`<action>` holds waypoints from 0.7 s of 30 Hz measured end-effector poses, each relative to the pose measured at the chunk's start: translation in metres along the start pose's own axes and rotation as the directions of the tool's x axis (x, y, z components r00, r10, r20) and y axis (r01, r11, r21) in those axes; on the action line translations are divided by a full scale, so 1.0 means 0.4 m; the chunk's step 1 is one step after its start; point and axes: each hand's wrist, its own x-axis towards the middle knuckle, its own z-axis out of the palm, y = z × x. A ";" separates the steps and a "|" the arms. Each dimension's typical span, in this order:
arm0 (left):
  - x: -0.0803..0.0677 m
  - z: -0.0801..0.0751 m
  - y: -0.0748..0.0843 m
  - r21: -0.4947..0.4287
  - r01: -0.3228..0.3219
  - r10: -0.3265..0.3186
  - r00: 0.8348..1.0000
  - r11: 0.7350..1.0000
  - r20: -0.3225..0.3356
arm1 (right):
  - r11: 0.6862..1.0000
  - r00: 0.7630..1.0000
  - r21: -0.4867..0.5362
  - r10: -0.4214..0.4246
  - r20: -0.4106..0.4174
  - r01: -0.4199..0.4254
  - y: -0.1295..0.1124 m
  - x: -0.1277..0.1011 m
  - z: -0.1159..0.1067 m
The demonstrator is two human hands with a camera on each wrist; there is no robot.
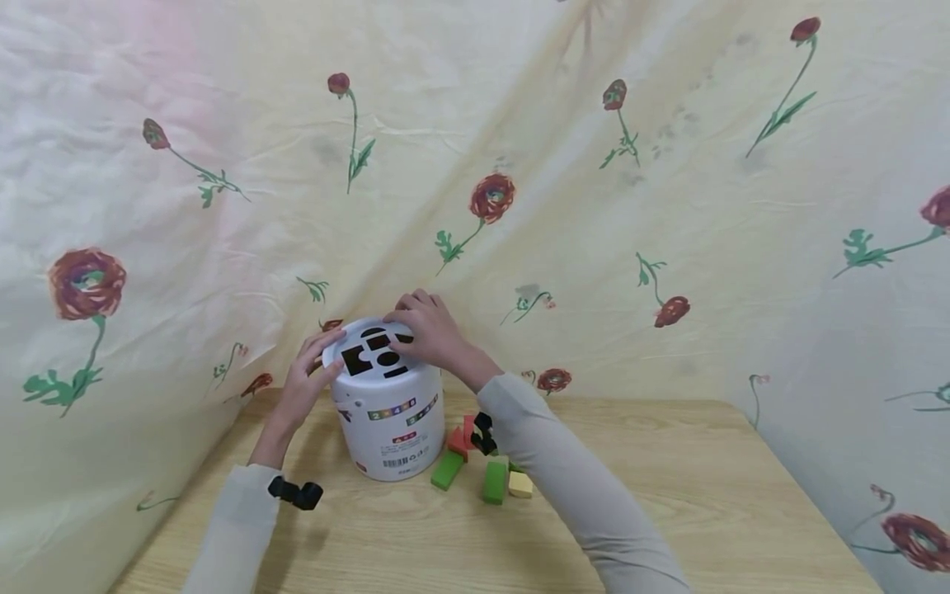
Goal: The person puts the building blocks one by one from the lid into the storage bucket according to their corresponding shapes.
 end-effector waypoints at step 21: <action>0.018 0.001 -0.061 0.009 -0.039 0.039 0.999 0.999 -0.031 | 0.993 0.976 -0.021 -0.117 -0.182 0.115 0.081 -0.152 -0.033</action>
